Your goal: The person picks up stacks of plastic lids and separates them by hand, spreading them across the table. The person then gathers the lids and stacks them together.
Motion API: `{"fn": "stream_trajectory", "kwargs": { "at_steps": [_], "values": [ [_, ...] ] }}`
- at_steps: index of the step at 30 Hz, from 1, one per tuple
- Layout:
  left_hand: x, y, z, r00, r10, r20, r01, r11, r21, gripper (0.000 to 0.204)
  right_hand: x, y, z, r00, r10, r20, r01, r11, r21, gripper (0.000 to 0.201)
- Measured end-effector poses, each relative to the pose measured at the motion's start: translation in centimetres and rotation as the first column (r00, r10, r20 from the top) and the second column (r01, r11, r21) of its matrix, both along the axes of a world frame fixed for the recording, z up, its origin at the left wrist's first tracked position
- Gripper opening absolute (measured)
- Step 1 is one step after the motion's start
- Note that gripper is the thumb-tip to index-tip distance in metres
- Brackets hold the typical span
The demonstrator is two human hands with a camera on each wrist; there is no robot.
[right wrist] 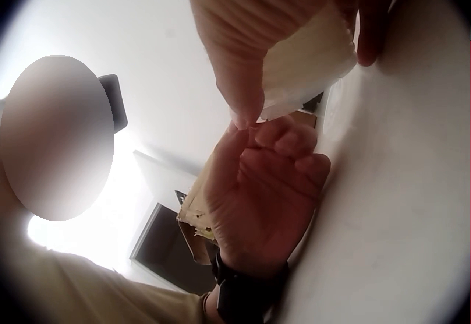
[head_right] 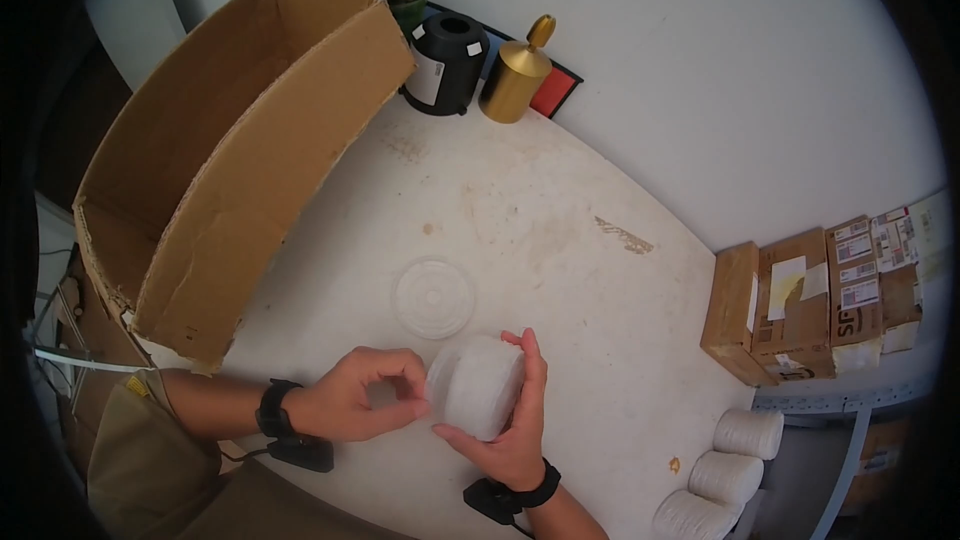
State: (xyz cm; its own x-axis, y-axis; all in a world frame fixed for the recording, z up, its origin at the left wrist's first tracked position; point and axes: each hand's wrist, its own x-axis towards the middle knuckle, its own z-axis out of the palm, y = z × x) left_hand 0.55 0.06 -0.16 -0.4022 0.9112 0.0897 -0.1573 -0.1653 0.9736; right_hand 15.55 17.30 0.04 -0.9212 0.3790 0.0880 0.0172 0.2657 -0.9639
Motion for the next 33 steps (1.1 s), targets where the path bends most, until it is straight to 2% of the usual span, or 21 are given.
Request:
{"fn": "stream_trajectory", "kwargs": {
  "at_steps": [3, 5, 7, 8, 9, 11, 13, 15, 17, 20, 22, 26, 33],
  "values": [
    [-0.04, 0.05, -0.09, 0.996, 0.085, 0.033, -0.083, 0.995, -0.060, 0.012, 0.00, -0.11, 0.37, 0.997, -0.061, -0.039, 0.058, 0.996, -0.074, 0.132],
    [-0.11, 0.14, 0.05, 0.989, 0.138, 0.057, -0.131, 0.985, -0.112, 0.013, 0.02, -0.26, 0.48, 0.985, -0.162, -0.056, 0.148, 0.969, -0.198, 0.132],
    [-0.11, 0.27, 0.35, 0.941, 0.316, 0.121, -0.307, 0.947, -0.090, 0.015, 0.01, -0.19, 0.50, 0.987, -0.149, -0.053, 0.137, 0.974, -0.179, 0.133],
    [-0.16, 0.23, 0.27, 0.941, 0.316, 0.121, -0.307, 0.947, -0.090, 0.015, 0.02, -0.14, 0.49, 0.989, -0.136, -0.050, 0.126, 0.979, -0.161, 0.134],
    [-0.23, 0.13, 0.13, 0.944, 0.298, 0.144, -0.288, 0.954, -0.087, 0.015, 0.06, -0.07, 0.46, 0.989, -0.136, -0.050, 0.126, 0.979, -0.161, 0.134],
    [-0.27, -0.04, 0.19, 0.945, 0.280, 0.168, -0.270, 0.959, -0.084, 0.015, 0.16, 0.01, 0.33, 0.997, -0.057, -0.051, 0.057, 0.998, -0.014, 0.136],
    [-0.23, -0.28, 0.58, 0.993, 0.067, 0.101, -0.063, 0.997, -0.044, 0.014, 0.35, -0.08, 0.07, 0.998, -0.038, -0.052, 0.038, 0.999, 0.005, 0.137],
    [-0.17, -0.27, 0.46, 0.993, 0.045, 0.106, -0.043, 0.999, -0.020, 0.013, 0.42, -0.21, -0.10, 0.998, -0.018, -0.053, 0.019, 1.000, 0.020, 0.138],
    [-0.13, -0.18, 0.32, 0.994, 0.022, 0.111, -0.023, 1.000, 0.003, 0.013, 0.44, -0.35, -0.22, 0.998, 0.045, -0.045, -0.040, 0.993, 0.114, 0.139],
    [-0.49, -0.10, 0.31, 0.979, -0.004, 0.202, 0.004, 1.000, 0.000, 0.014, 0.30, -0.49, -0.18, 0.991, 0.119, -0.061, -0.106, 0.976, 0.191, 0.138],
    [-0.77, -0.19, 0.39, 0.880, -0.075, 0.470, 0.076, 0.997, 0.016, 0.014, 0.33, -0.50, 0.01, 0.991, 0.125, -0.048, -0.112, 0.970, 0.216, 0.137],
    [-0.76, -0.10, -0.03, 0.876, -0.078, 0.477, 0.070, 0.997, 0.035, 0.015, 0.15, -0.47, 0.25, 0.989, 0.141, -0.035, -0.127, 0.954, 0.271, 0.137],
    [-0.93, -0.19, -0.01, 0.907, -0.062, 0.417, 0.064, 0.998, 0.009, 0.011, 0.40, -0.45, -0.04, 0.988, 0.147, -0.045, -0.131, 0.958, 0.254, 0.136]
  ]
}}
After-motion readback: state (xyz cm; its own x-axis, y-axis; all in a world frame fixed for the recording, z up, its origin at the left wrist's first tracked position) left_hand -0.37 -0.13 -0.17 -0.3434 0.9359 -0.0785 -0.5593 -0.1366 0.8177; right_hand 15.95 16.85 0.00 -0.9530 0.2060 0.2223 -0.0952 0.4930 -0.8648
